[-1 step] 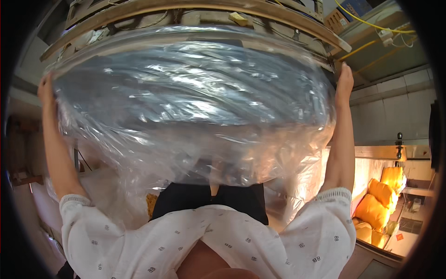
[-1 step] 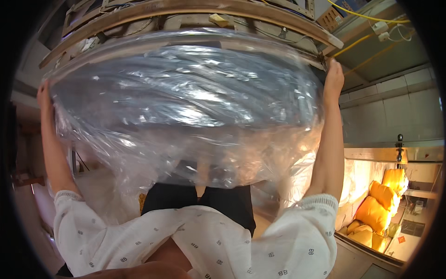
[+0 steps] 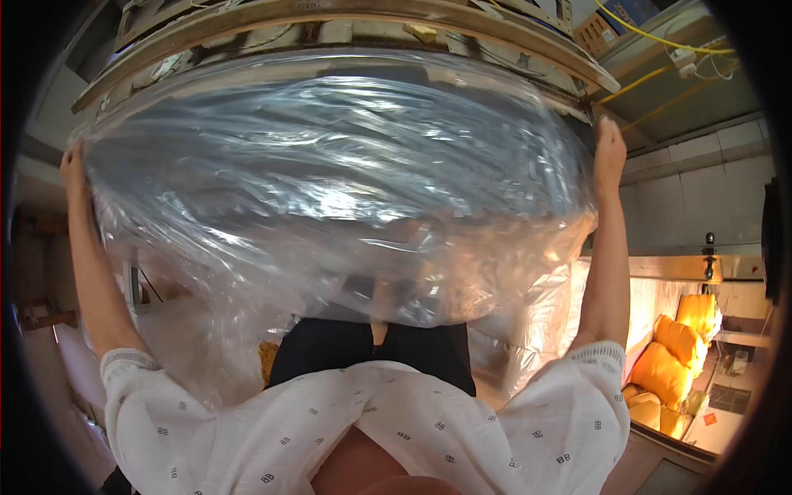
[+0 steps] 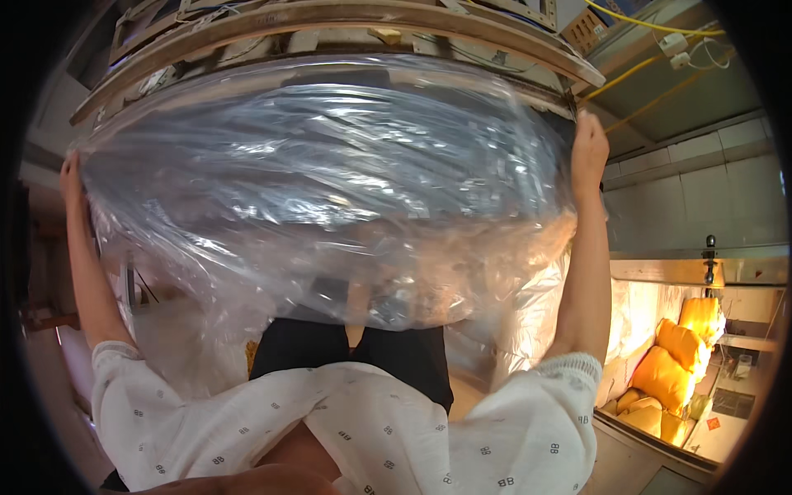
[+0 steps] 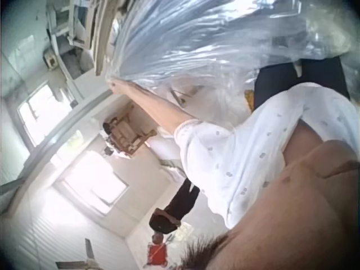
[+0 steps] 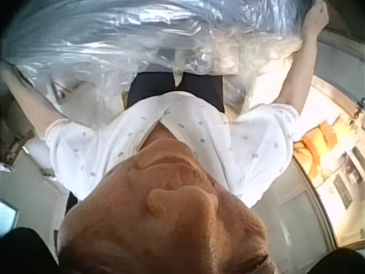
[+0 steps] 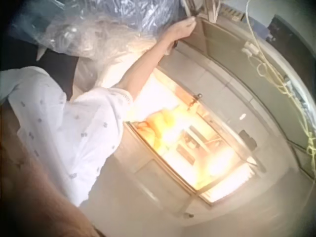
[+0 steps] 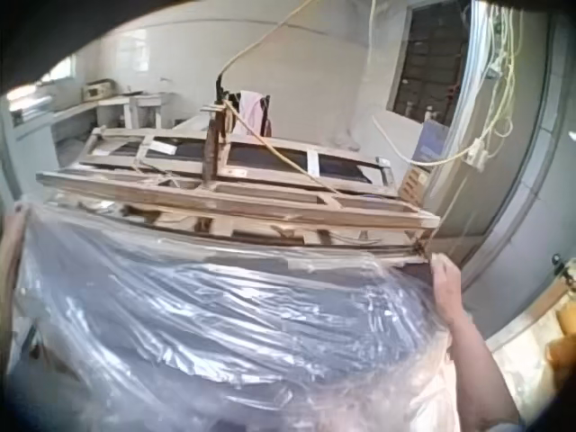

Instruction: The person is seen wrapping foam products with plastic for manufacturing purposes.

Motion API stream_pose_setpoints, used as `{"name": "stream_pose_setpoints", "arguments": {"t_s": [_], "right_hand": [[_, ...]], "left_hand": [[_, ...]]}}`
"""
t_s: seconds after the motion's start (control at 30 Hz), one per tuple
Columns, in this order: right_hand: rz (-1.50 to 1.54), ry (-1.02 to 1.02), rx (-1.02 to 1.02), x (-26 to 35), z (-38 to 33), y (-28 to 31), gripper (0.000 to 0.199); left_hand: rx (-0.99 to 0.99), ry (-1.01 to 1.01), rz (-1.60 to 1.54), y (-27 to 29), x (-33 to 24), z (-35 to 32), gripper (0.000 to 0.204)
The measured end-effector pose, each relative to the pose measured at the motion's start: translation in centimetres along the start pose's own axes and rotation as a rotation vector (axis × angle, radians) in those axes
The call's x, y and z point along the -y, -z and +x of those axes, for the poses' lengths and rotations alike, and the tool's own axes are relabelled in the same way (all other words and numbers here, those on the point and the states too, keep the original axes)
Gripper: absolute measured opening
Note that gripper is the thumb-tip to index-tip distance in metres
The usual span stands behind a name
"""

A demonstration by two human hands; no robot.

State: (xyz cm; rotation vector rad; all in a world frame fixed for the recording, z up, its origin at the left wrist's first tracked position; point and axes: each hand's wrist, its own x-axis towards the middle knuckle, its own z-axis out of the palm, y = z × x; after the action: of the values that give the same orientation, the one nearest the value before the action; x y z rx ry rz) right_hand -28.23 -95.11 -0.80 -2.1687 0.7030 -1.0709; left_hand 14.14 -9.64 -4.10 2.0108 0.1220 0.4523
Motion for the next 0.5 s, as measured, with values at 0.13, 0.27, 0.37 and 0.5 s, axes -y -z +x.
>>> {"name": "stream_pose_setpoints", "arguments": {"t_s": [0.13,0.27,0.37,0.5], "right_hand": [[-0.364,0.312,0.368,1.8,-7.3,3.3,0.027],[-0.390,0.520,0.365,1.6,-10.8,3.0,0.036],[-0.458,0.479,0.411,1.6,-11.5,3.1,0.042],[-0.456,0.498,0.460,1.0,-11.1,3.8,0.043]], "left_hand": [[-0.147,-0.047,0.760,8.1,1.3,1.2,0.057],[-0.241,-0.191,1.208,7.7,-1.5,-1.2,0.052],[0.321,-0.514,0.621,-7.6,-10.0,-10.7,0.041],[0.619,-0.770,0.362,-19.5,-21.0,-30.2,0.028]]}}
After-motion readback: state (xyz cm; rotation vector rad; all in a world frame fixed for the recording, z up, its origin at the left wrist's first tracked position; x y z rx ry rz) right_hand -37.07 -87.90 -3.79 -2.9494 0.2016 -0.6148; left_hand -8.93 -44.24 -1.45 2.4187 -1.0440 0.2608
